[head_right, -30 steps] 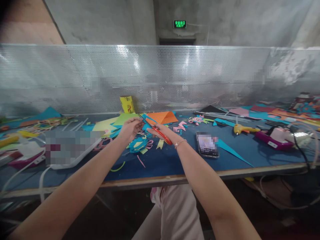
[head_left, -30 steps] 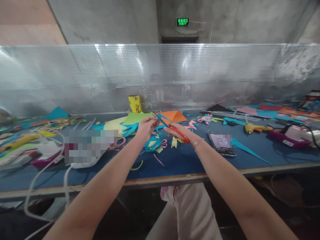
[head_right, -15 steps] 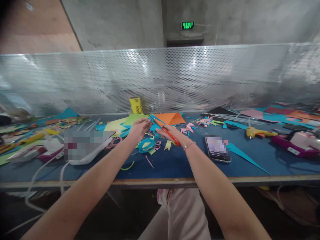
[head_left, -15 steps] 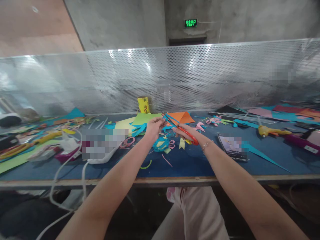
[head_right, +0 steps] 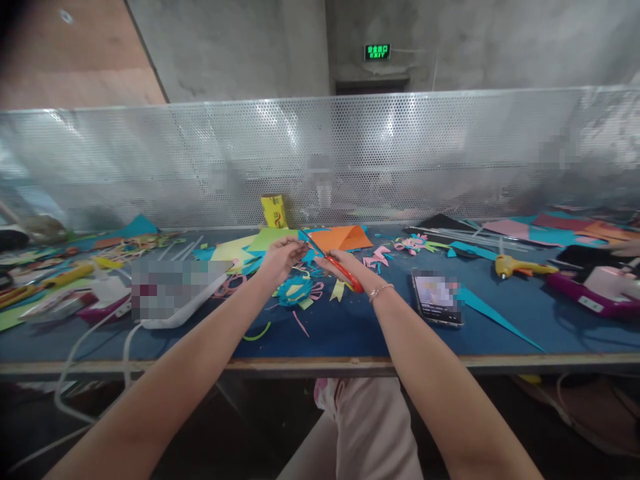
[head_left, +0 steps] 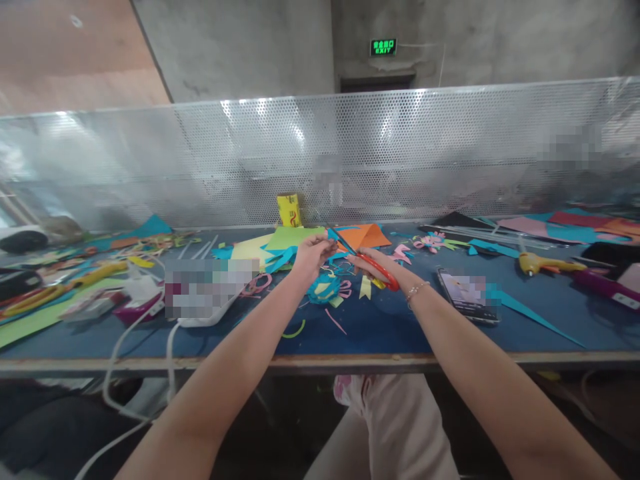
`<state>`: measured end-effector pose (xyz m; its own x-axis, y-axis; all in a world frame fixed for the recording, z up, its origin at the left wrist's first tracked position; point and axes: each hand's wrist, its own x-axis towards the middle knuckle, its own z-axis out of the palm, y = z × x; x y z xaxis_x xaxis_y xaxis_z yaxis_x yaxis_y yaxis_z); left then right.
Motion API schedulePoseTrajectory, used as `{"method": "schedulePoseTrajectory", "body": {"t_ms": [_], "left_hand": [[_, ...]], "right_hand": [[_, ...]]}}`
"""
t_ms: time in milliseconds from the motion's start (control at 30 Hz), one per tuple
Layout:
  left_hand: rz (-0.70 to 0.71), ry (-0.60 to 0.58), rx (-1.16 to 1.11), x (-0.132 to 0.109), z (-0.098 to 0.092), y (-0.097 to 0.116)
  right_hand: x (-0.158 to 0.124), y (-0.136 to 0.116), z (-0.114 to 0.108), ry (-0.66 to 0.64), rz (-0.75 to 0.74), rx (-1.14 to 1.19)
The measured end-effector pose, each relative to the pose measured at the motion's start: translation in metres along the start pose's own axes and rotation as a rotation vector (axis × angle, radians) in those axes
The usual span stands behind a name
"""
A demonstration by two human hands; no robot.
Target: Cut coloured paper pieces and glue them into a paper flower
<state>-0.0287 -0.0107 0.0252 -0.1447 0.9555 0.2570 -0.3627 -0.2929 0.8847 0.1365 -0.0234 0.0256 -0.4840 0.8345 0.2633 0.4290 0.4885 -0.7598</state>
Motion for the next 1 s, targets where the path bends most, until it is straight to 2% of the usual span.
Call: {"method": "schedulePoseTrajectory", "body": {"t_ms": [233, 433, 567, 800, 900, 1000], "left_hand": [[-0.025, 0.009, -0.041, 0.002, -0.002, -0.001], [0.018, 0.01, -0.043, 0.003, -0.003, -0.001], [0.03, 0.007, -0.048, 0.005, -0.004, -0.002], [0.002, 0.071, -0.003, 0.011, -0.008, -0.005], [-0.029, 0.112, 0.027, 0.011, -0.009, -0.006], [-0.058, 0.13, 0.031, 0.012, -0.009, -0.008]], "right_hand": [[0.0, 0.002, -0.001, -0.007, 0.029, 0.041], [0.002, 0.004, 0.0, 0.015, 0.057, 0.09], [0.008, 0.006, 0.002, 0.078, 0.03, 0.064], [0.017, 0.018, 0.005, 0.193, -0.009, 0.027], [0.021, 0.024, 0.007, 0.243, 0.009, 0.047], [0.024, 0.028, 0.01, 0.24, 0.058, 0.101]]}}
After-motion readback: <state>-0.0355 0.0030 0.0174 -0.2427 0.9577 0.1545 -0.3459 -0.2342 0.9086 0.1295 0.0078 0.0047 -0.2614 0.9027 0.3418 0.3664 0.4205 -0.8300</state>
